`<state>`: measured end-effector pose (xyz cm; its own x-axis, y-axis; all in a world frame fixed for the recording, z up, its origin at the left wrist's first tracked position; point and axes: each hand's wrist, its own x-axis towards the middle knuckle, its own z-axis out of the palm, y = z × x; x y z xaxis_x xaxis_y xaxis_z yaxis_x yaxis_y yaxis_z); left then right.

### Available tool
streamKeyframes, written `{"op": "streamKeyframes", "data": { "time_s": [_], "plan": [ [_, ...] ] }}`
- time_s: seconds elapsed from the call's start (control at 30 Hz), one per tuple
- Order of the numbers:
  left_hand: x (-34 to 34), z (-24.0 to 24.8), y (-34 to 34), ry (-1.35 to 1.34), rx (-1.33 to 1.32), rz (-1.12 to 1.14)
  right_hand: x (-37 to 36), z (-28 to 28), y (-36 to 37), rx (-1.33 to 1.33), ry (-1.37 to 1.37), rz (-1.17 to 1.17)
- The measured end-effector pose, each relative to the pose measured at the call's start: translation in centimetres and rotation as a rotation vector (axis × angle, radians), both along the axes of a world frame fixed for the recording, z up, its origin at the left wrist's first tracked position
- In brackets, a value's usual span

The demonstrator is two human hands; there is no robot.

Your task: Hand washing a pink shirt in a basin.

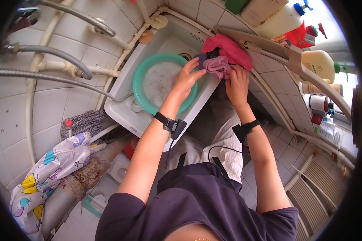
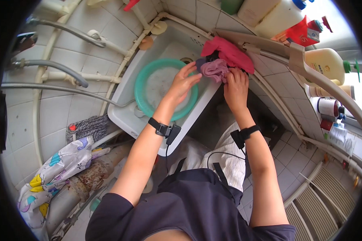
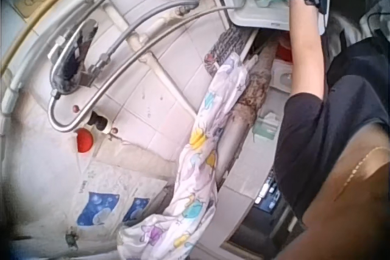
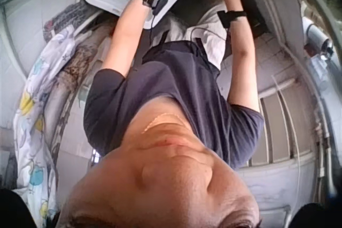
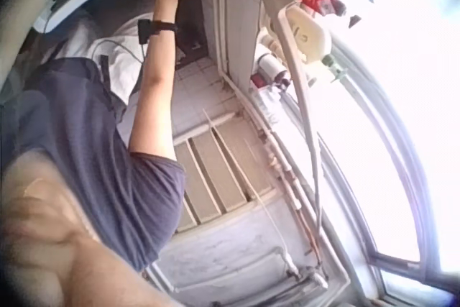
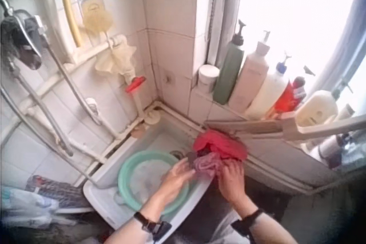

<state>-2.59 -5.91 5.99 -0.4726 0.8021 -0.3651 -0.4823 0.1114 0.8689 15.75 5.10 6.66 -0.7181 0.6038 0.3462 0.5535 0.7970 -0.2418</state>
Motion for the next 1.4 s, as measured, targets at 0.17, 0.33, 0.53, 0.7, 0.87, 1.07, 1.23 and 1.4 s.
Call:
{"op": "streamKeyframes", "data": {
  "time_s": [0.17, 0.33, 0.53, 0.7, 0.87, 1.07, 1.23, 1.4],
  "plan": [
    [-3.7, -5.8, -2.3, 0.021, -0.268, 0.086, 1.9, -3.9, -0.2, -0.150, -0.097, 0.010],
    [-11.2, -14.2, -10.3, 0.875, -0.760, -0.316, 1.4, -1.4, -0.6, -0.116, -0.151, 0.043],
    [-5.1, -16.9, -9.2, 0.745, -0.649, -0.339, -1.1, 2.2, -2.3, -0.255, 0.067, 0.143],
    [-1.8, -16.9, -8.3, 0.622, -0.591, -0.257, -4.7, -0.1, -5.5, -0.509, 0.121, 0.274],
    [-5.3, -5.9, -9.8, -0.305, -0.495, -0.030, -6.0, -5.4, -5.6, -1.136, 0.127, 0.112],
    [-5.3, -4.9, -13.9, -0.286, -0.378, 0.201, -12.0, -6.1, -10.6, -2.004, 0.200, -0.421],
    [-6.8, -2.6, -15.0, -0.013, -0.313, 0.194, -13.5, -7.7, -11.2, -2.152, 0.135, -0.152],
    [-8.1, 4.9, -14.8, 0.143, -0.112, 0.028, -15.3, -8.9, -9.7, -1.399, -0.077, 0.169]
  ]
}}
